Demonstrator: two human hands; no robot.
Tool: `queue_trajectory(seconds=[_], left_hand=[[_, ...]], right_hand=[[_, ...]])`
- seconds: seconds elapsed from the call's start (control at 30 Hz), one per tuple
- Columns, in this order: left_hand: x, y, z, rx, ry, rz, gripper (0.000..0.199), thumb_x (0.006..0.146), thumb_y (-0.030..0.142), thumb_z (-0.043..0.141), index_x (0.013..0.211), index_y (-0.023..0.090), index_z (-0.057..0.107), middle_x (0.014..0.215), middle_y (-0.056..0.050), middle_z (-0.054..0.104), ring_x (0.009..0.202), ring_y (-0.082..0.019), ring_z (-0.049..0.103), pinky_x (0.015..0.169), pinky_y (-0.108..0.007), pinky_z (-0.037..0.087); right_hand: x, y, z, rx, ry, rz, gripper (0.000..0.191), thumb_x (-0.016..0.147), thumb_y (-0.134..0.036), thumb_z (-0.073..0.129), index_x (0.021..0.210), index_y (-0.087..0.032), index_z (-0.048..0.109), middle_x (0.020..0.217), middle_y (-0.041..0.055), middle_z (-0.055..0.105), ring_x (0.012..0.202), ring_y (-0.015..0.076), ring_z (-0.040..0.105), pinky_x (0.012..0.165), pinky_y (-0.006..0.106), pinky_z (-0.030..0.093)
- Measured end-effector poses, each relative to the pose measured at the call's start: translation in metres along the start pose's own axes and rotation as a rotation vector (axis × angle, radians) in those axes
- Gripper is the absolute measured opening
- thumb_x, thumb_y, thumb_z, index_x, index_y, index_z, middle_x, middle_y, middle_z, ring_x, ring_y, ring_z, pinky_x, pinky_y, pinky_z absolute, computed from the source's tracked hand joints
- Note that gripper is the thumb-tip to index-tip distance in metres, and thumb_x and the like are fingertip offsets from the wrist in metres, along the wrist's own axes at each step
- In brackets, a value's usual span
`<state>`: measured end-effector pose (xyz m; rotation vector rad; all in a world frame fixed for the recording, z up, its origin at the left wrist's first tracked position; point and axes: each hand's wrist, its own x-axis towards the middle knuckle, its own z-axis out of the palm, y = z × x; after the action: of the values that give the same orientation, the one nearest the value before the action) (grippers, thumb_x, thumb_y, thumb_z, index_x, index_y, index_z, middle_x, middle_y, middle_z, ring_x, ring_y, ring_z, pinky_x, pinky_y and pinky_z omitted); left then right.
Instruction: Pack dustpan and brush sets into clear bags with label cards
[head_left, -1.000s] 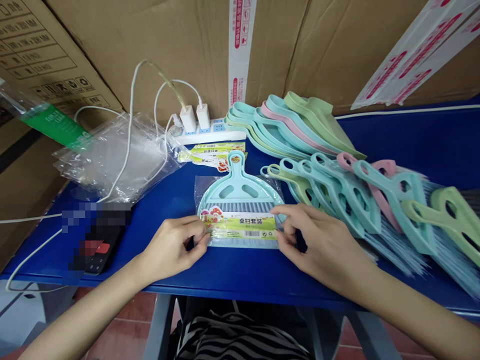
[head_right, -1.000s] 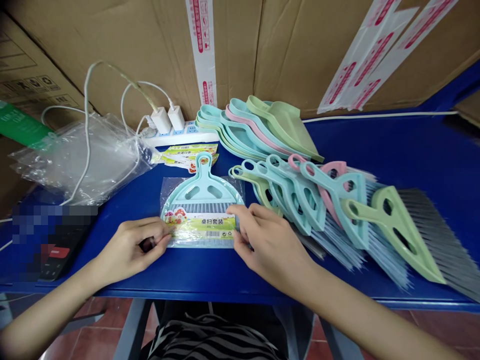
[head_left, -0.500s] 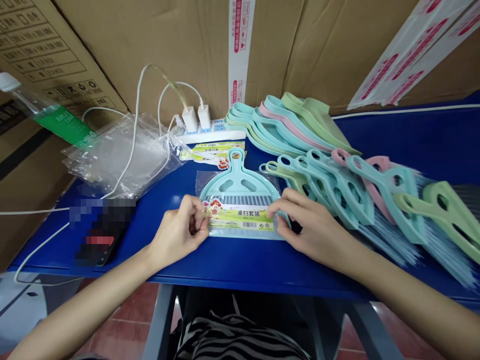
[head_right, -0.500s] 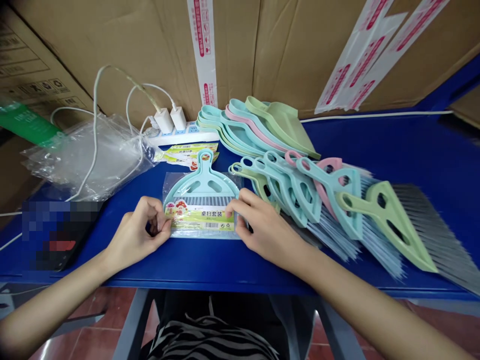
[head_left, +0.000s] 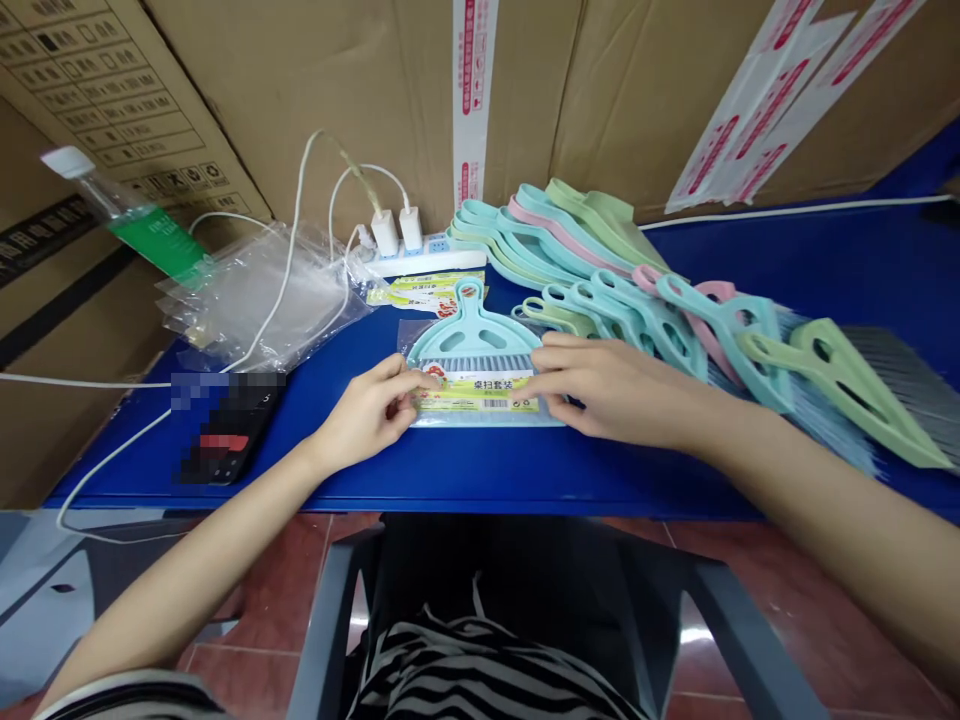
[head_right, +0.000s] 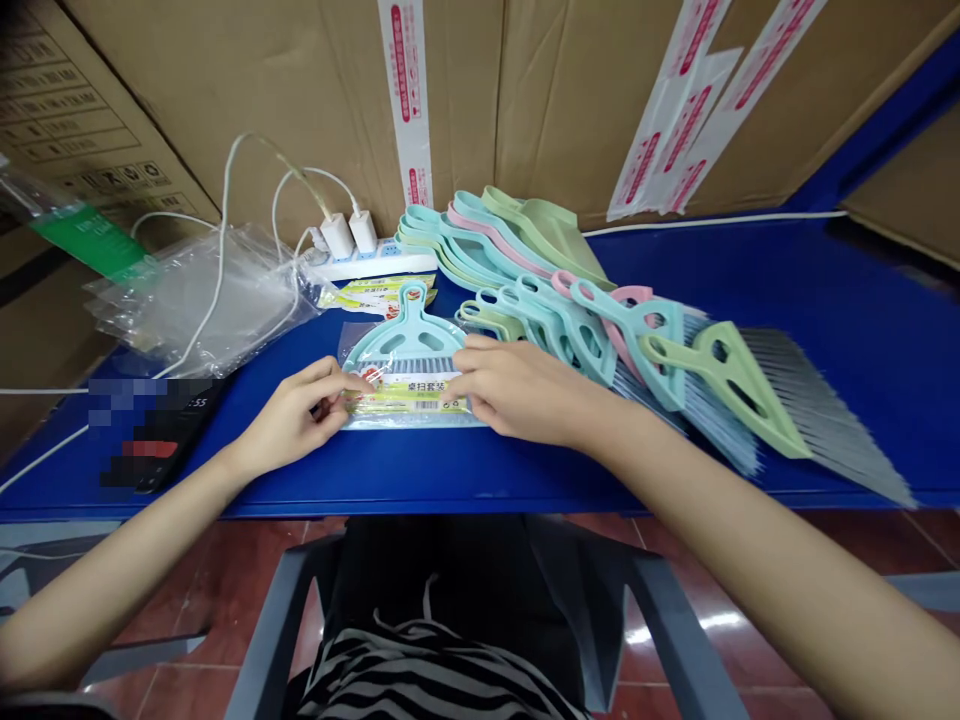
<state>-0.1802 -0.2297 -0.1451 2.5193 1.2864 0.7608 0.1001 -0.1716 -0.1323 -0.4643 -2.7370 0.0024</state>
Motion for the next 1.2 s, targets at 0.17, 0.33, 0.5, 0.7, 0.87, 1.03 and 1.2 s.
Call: queue_trajectory(seconds=[0.17, 0.33, 0.5, 0.7, 0.87, 1.03, 1.2], left_hand=[[0.000, 0.000, 0.000, 0.027, 0.014, 0.019, 0.038, 0.080, 0.001, 0.047, 0.100, 0.021, 0.073, 0.072, 0.005, 0.042, 0.056, -0.007, 0.046, 0.052, -0.017, 0.039], [-0.001, 0.001, -0.001, 0.012, 0.017, 0.010, 0.036, 0.079, 0.002, 0.049, 0.096, 0.020, 0.075, 0.071, 0.005, 0.042, 0.054, -0.006, 0.045, 0.052, -0.017, 0.039], [-0.001, 0.000, -0.003, 0.005, -0.006, -0.019, 0.036, 0.078, 0.001, 0.051, 0.095, 0.021, 0.075, 0.071, 0.005, 0.043, 0.054, -0.005, 0.045, 0.050, -0.016, 0.038], [-0.002, 0.002, -0.004, 0.006, -0.005, 0.020, 0.037, 0.079, 0.000, 0.049, 0.097, 0.020, 0.074, 0.072, 0.005, 0.045, 0.053, -0.004, 0.046, 0.051, -0.016, 0.038], [-0.003, 0.002, -0.005, 0.062, -0.020, 0.013, 0.037, 0.080, 0.002, 0.049, 0.099, 0.021, 0.074, 0.075, 0.004, 0.048, 0.057, -0.005, 0.050, 0.055, -0.017, 0.041], [-0.004, 0.001, -0.007, 0.069, -0.031, 0.047, 0.036, 0.080, 0.002, 0.049, 0.100, 0.019, 0.074, 0.073, 0.004, 0.047, 0.057, -0.006, 0.050, 0.056, -0.017, 0.041], [-0.004, 0.003, -0.009, 0.060, -0.048, 0.032, 0.036, 0.081, 0.002, 0.048, 0.098, 0.019, 0.074, 0.073, 0.003, 0.047, 0.055, -0.006, 0.047, 0.052, -0.016, 0.039]], right_hand=[[0.034, -0.013, -0.007, -0.272, -0.207, -0.010, 0.024, 0.074, -0.001, 0.052, 0.068, -0.019, 0.067, 0.065, 0.0065, 0.064, 0.072, 0.0229, 0.054, 0.059, 0.035, 0.037], [0.042, -0.023, 0.004, -0.206, -0.259, 0.035, 0.028, 0.073, 0.001, 0.049, 0.085, -0.017, 0.066, 0.072, 0.0047, 0.069, 0.061, 0.0180, 0.055, 0.053, 0.032, 0.029], [0.028, -0.007, 0.010, 0.051, -0.121, 0.145, 0.025, 0.090, -0.015, 0.043, 0.086, -0.018, 0.067, 0.075, 0.0029, 0.070, 0.055, 0.0131, 0.051, 0.053, 0.027, 0.029], [0.026, -0.002, 0.011, 0.142, -0.099, 0.137, 0.027, 0.093, -0.021, 0.045, 0.093, -0.018, 0.072, 0.081, 0.0031, 0.073, 0.057, 0.0128, 0.052, 0.054, 0.027, 0.029], [0.023, -0.001, 0.006, 0.179, -0.108, 0.098, 0.024, 0.092, -0.024, 0.053, 0.098, -0.022, 0.076, 0.075, 0.0007, 0.070, 0.057, 0.0121, 0.054, 0.055, 0.026, 0.030], [0.021, -0.001, 0.001, 0.177, -0.130, 0.088, 0.025, 0.092, -0.026, 0.055, 0.103, -0.024, 0.077, 0.065, -0.0011, 0.064, 0.056, 0.0124, 0.054, 0.053, 0.025, 0.028], [0.022, -0.004, 0.001, 0.135, -0.150, 0.079, 0.025, 0.091, -0.023, 0.055, 0.100, -0.025, 0.077, 0.070, 0.0000, 0.067, 0.057, 0.0126, 0.053, 0.053, 0.025, 0.027]])
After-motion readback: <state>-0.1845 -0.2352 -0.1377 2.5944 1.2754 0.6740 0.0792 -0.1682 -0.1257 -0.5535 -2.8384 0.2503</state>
